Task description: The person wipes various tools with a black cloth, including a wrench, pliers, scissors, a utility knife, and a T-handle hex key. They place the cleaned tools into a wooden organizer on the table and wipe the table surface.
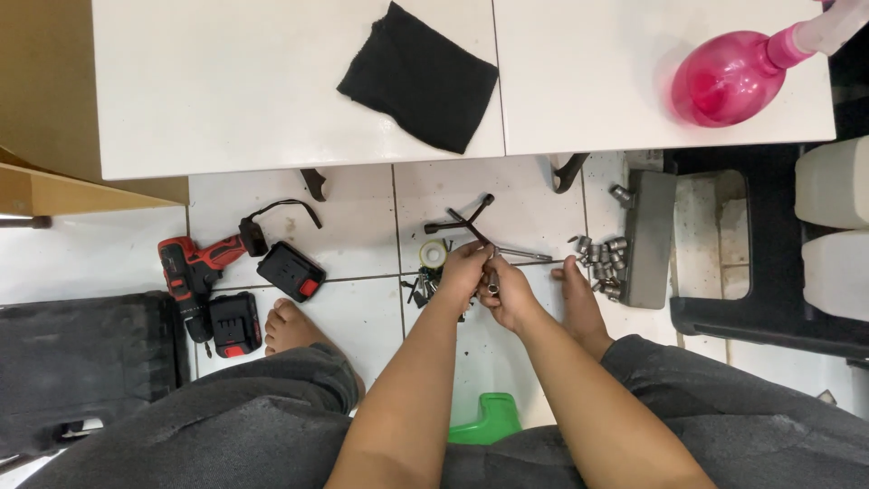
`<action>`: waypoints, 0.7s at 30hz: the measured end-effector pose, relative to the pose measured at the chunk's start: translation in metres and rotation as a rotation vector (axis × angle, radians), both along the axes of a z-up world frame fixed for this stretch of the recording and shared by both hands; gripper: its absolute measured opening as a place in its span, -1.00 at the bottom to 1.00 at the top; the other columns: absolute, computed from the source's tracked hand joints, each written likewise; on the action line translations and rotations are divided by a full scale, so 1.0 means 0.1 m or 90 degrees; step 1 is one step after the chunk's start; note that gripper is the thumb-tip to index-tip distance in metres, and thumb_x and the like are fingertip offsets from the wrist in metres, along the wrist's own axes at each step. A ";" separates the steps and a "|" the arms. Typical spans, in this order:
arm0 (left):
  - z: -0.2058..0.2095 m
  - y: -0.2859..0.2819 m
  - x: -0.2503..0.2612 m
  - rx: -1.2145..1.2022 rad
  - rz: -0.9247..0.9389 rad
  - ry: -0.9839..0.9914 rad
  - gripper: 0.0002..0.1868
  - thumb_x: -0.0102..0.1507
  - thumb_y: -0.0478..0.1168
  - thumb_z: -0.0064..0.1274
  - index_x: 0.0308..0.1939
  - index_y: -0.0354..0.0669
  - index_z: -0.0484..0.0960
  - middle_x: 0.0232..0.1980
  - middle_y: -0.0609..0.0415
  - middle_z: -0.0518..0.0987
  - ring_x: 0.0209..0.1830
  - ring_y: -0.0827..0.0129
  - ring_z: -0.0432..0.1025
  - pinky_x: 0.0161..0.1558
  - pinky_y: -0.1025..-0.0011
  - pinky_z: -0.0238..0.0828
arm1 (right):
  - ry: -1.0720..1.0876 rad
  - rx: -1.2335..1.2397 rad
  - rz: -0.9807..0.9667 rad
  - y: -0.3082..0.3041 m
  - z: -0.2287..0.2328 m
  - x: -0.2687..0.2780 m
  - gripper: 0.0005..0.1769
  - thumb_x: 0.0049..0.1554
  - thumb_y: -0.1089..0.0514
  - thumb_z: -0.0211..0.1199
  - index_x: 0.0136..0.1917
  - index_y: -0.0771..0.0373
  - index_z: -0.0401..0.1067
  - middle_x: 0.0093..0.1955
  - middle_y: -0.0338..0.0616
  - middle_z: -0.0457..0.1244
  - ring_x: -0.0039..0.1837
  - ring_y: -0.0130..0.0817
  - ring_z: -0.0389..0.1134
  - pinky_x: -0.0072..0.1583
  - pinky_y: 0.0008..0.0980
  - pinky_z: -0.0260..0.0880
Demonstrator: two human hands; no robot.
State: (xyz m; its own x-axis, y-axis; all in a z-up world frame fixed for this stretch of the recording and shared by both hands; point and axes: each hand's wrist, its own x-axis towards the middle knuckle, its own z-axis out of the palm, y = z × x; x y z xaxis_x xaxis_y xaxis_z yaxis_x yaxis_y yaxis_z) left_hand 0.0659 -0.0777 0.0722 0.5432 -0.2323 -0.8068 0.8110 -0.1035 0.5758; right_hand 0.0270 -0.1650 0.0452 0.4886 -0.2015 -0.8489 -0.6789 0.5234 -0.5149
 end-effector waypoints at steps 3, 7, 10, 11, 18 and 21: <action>-0.54 -0.08 0.04 -0.010 0.081 0.004 -0.43 0.20 -0.03 0.25 0.23 -0.20 0.59 0.08 -0.09 0.63 0.07 0.22 0.49 0.03 0.26 0.49 | -0.012 -0.090 0.052 0.07 -0.02 0.03 -0.82 0.20 0.14 0.02 -0.22 0.22 0.27 -0.43 -0.28 -0.03 -0.47 -0.53 0.05 -0.50 -0.67 -0.11; -0.38 -0.01 0.07 -0.056 0.123 0.033 -0.41 0.19 -0.06 0.28 0.25 -0.21 0.56 0.14 -0.17 0.59 0.12 0.13 0.47 0.10 0.19 0.44 | 0.011 -0.167 0.106 0.13 0.01 0.00 -0.72 0.22 0.08 -0.01 -0.18 0.32 0.34 -0.45 -0.18 0.08 -0.44 -0.38 0.16 -0.48 -0.58 0.09; -0.37 0.07 0.07 -0.085 0.163 0.064 -0.41 0.28 -0.12 0.15 0.33 -0.35 0.44 0.14 -0.11 0.54 0.02 0.28 0.45 -0.01 0.35 0.43 | 0.031 -0.243 0.142 0.13 0.01 -0.04 -0.63 0.25 0.00 -0.02 -0.12 0.37 0.35 -0.41 -0.08 0.15 -0.37 -0.30 0.27 -0.40 -0.44 0.33; -0.45 0.09 0.06 -0.070 0.149 0.046 -0.46 0.32 -0.15 0.08 0.33 -0.36 0.44 0.03 -0.07 0.56 -0.06 0.36 0.46 -0.09 0.41 0.40 | 0.033 -0.261 0.145 0.10 -0.08 -0.07 -0.65 0.24 0.02 -0.01 -0.10 0.38 0.36 -0.41 -0.06 0.18 -0.35 -0.27 0.30 -0.36 -0.40 0.38; -0.85 0.07 0.01 -0.003 0.097 0.012 -0.41 0.38 -0.13 -0.02 0.45 -0.32 0.30 0.23 -0.13 0.53 0.05 0.36 0.47 0.05 0.34 0.41 | 0.014 -0.342 0.186 -0.12 -0.55 -0.26 -0.65 0.27 0.01 -0.04 -0.13 0.31 0.38 -0.42 -0.07 0.22 -0.35 -0.28 0.33 -0.29 -0.39 0.42; -1.01 0.08 -0.03 0.000 0.099 0.016 -0.38 0.37 -0.14 -0.02 0.46 -0.34 0.26 0.24 -0.12 0.52 0.04 0.36 0.50 0.05 0.33 0.44 | 0.040 -0.423 0.180 -0.19 -0.58 -0.28 -0.66 0.26 0.00 -0.06 -0.17 0.25 0.36 -0.44 -0.10 0.21 -0.36 -0.31 0.34 -0.31 -0.37 0.41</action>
State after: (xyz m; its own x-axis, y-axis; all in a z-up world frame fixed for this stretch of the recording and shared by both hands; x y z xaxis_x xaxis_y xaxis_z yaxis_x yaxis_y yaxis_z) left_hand 0.0631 -0.0693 -0.0289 0.5516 -0.1473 -0.8210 0.8318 0.0241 0.5545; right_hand -0.0009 -0.1835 -0.0131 0.5528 -0.5577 -0.6192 -0.7808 -0.0868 -0.6188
